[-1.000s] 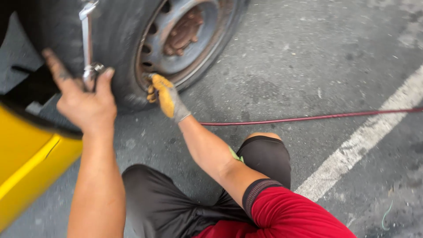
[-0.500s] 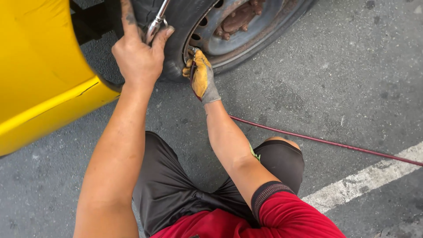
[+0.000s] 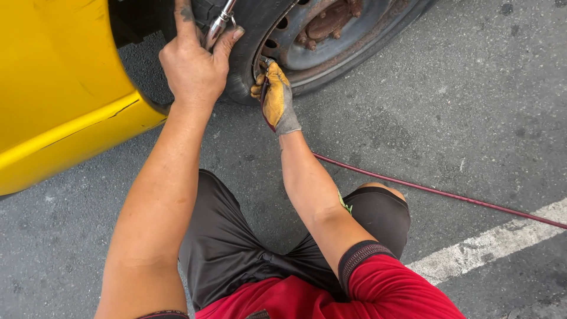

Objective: The person walks to a yellow vehicle and kneels beside the front tire. They attach an air hose to the tire valve to inflate it, then use a wrench to tighten the valve cap. Finally, they remove the air hose and place the wrench on the ground.

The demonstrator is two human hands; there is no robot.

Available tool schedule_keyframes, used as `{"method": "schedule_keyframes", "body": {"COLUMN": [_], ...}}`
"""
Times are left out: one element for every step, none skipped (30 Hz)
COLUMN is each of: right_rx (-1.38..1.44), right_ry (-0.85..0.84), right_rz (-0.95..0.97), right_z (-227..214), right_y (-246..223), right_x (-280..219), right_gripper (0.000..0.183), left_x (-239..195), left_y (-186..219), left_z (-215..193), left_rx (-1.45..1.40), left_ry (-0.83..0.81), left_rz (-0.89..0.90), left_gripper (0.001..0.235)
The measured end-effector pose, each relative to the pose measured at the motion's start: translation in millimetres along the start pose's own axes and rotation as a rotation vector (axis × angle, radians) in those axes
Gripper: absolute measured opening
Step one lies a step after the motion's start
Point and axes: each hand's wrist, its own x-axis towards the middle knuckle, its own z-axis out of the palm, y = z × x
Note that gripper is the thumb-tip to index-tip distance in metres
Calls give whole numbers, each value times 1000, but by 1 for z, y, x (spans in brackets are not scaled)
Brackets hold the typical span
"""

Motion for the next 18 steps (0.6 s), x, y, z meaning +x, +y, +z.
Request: {"method": "schedule_keyframes", "body": {"right_rx": [1, 2, 2, 3, 5, 5, 0, -6, -6, -17, -27, -27, -42, -57, -58, -61, -64, -64], "right_ry": [-13, -26, -25, -16, -7, -7, -20, -31, -28, -40, -51, -50, -47, -45, -44, -53, -62, -60], "right_rz": [-8, -19, -21, -18, -15, -16, -28, -38, -36, -42, -47, -47, -58, -68, -67, -70, -73, -72], "right_z": [0, -1, -2, -2, -2, -1, -1, -1, -1, -1, 0, 0, 1, 1, 2, 2, 2, 2], "right_y": [1, 1, 0, 1, 2, 1, 1, 1, -1, -2, -3, -4, -4, -5, -6, -7, -8, -9], "right_x": [0, 1, 2, 2, 2, 2, 1, 0, -1, -2, -4, -4, -5, -6, -7, -7, -7, -7], "right_gripper": [53, 52, 52, 51, 50, 50, 50, 51, 51, 53, 55, 55, 55, 55, 55, 55, 55, 55], "left_x": [0, 2, 2, 1, 0, 0, 0, -1, -2, -2, -2, -2, -2, -3, -2, -1, -1, -1], "left_y": [0, 2, 1, -1, -3, -4, -4, -5, -5, -6, -7, -7, -7, -7, -7, -6, -5, -6], "left_z": [-1, -1, 1, 2, 3, 3, 4, 4, 5, 5, 6, 6, 6, 6, 5, 5, 5, 5], "left_rx": [11, 20, 18, 12, 7, 7, 7, 7, 7, 9, 11, 10, 12, 14, 13, 8, 2, 1], "left_ry": [0, 2, 2, 1, 1, 1, 1, -2, -4, 4, 12, 10, 6, 2, 1, 13, 26, 24], "left_rz": [7, 16, 18, 5, -8, -7, -7, -10, -10, -1, 8, 8, 8, 6, 5, 14, 23, 23], "left_gripper": [91, 90, 90, 93, 97, 97, 96, 95, 95, 96, 97, 97, 98, 98, 98, 96, 94, 94]}}
